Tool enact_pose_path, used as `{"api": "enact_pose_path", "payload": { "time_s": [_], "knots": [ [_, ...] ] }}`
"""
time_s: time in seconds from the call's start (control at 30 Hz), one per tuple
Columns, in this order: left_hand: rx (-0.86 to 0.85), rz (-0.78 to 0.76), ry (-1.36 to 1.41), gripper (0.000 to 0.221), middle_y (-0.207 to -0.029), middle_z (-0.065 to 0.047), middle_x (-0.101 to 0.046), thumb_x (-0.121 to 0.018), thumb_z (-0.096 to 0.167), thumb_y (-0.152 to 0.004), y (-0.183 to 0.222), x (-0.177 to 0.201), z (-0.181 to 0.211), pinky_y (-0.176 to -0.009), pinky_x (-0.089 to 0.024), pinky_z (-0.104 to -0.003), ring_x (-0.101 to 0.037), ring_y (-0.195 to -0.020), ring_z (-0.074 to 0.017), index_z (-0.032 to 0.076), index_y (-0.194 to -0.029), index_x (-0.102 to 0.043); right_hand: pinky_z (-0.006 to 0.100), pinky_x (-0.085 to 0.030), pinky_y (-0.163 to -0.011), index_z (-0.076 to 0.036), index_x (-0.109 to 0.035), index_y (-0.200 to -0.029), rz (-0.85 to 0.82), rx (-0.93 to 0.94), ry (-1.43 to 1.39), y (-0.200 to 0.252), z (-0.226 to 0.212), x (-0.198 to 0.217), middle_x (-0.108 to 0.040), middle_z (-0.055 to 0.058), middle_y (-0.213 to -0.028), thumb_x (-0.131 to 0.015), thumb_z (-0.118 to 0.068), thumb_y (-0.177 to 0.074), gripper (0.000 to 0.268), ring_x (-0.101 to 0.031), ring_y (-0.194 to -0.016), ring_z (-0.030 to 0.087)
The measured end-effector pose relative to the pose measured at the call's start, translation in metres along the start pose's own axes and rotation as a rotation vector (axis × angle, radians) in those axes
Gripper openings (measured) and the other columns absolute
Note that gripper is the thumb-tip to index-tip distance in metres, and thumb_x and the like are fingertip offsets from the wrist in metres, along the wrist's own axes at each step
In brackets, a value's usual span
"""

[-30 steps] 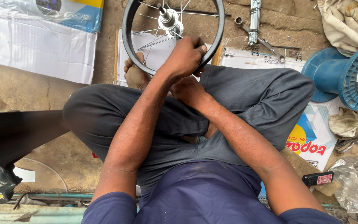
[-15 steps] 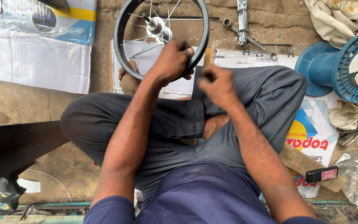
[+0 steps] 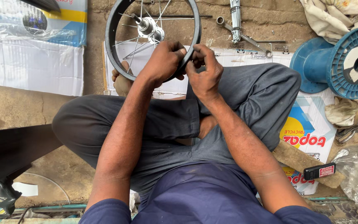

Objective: The person assembles a bicycle wheel by inserting spokes into the hub and attaching them to the rim by hand.

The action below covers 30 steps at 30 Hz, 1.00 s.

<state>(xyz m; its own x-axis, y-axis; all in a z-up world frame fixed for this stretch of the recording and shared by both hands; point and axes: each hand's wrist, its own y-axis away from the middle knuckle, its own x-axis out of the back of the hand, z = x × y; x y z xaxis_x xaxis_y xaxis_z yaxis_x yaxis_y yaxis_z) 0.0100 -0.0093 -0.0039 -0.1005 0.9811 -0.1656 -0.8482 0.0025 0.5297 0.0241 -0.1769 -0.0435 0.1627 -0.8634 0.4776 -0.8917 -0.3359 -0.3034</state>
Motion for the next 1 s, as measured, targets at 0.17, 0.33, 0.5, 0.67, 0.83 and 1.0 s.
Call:
{"api": "enact_pose_path", "payload": {
  "time_s": [0.17, 0.33, 0.5, 0.67, 0.83, 1.0],
  "knots": [
    [-0.006, 0.004, -0.009, 0.026, -0.074, -0.011, -0.068, -0.054, 0.017, -0.103, -0.003, -0.001, -0.007, -0.048, -0.059, -0.031, -0.068, -0.059, -0.017, -0.006, -0.095, -0.064, 0.026, -0.063, -0.074, -0.002, -0.051, -0.141, -0.044, 0.061, 0.009, -0.002, -0.002, 0.004, -0.075, 0.007, -0.097, -0.073, 0.009, -0.09, 0.057, -0.075, -0.086, 0.013],
    [0.001, 0.0, -0.013, 0.028, -0.073, -0.01, -0.066, -0.054, 0.019, -0.104, -0.004, -0.001, -0.012, -0.047, -0.059, -0.031, -0.067, -0.059, -0.0154, -0.006, -0.094, -0.062, 0.029, -0.063, -0.086, -0.002, -0.051, -0.143, -0.126, -0.093, -0.174, -0.007, 0.008, 0.012, -0.076, 0.011, -0.104, -0.071, 0.011, -0.095, 0.054, -0.075, -0.098, 0.016],
    [-0.008, 0.039, -0.04, 0.028, -0.072, -0.01, -0.066, -0.053, 0.02, -0.104, -0.002, -0.005, -0.011, -0.045, -0.057, -0.031, -0.066, -0.057, -0.0154, -0.005, -0.094, -0.061, 0.028, -0.065, -0.087, -0.002, -0.053, -0.139, -0.142, -0.133, -0.223, 0.001, 0.015, 0.009, -0.074, 0.011, -0.106, -0.071, 0.008, -0.097, 0.047, -0.075, -0.1, 0.016],
    [0.009, 0.037, -0.054, 0.027, -0.071, -0.01, -0.065, -0.052, 0.02, -0.105, 0.0, -0.005, -0.009, -0.044, -0.057, -0.03, -0.065, -0.055, -0.0153, -0.005, -0.096, -0.061, 0.027, -0.066, -0.083, -0.004, -0.056, -0.133, -0.067, -0.14, -0.207, 0.003, 0.017, 0.007, -0.074, 0.01, -0.106, -0.074, 0.003, -0.098, 0.04, -0.076, -0.097, 0.017],
    [0.01, 0.04, 0.001, 0.028, -0.071, -0.01, -0.066, -0.048, 0.018, -0.106, 0.001, -0.003, -0.008, -0.045, -0.056, -0.029, -0.064, -0.052, -0.0151, -0.004, -0.098, -0.062, 0.028, -0.066, -0.083, -0.005, -0.062, -0.127, 0.011, 0.119, 0.045, 0.013, 0.006, -0.002, -0.074, 0.011, -0.106, -0.075, 0.0, -0.098, 0.032, -0.076, -0.099, 0.02],
    [-0.014, 0.04, 0.022, 0.027, -0.073, -0.01, -0.065, -0.05, 0.017, -0.105, -0.001, -0.004, -0.014, -0.046, -0.057, -0.03, -0.064, -0.055, -0.015, -0.005, -0.097, -0.062, 0.028, -0.066, -0.074, -0.004, -0.063, -0.122, -0.006, -0.101, -0.071, 0.009, 0.015, 0.0, -0.074, 0.01, -0.102, -0.075, 0.0, -0.098, 0.027, -0.075, -0.091, 0.017]
  ]
}}
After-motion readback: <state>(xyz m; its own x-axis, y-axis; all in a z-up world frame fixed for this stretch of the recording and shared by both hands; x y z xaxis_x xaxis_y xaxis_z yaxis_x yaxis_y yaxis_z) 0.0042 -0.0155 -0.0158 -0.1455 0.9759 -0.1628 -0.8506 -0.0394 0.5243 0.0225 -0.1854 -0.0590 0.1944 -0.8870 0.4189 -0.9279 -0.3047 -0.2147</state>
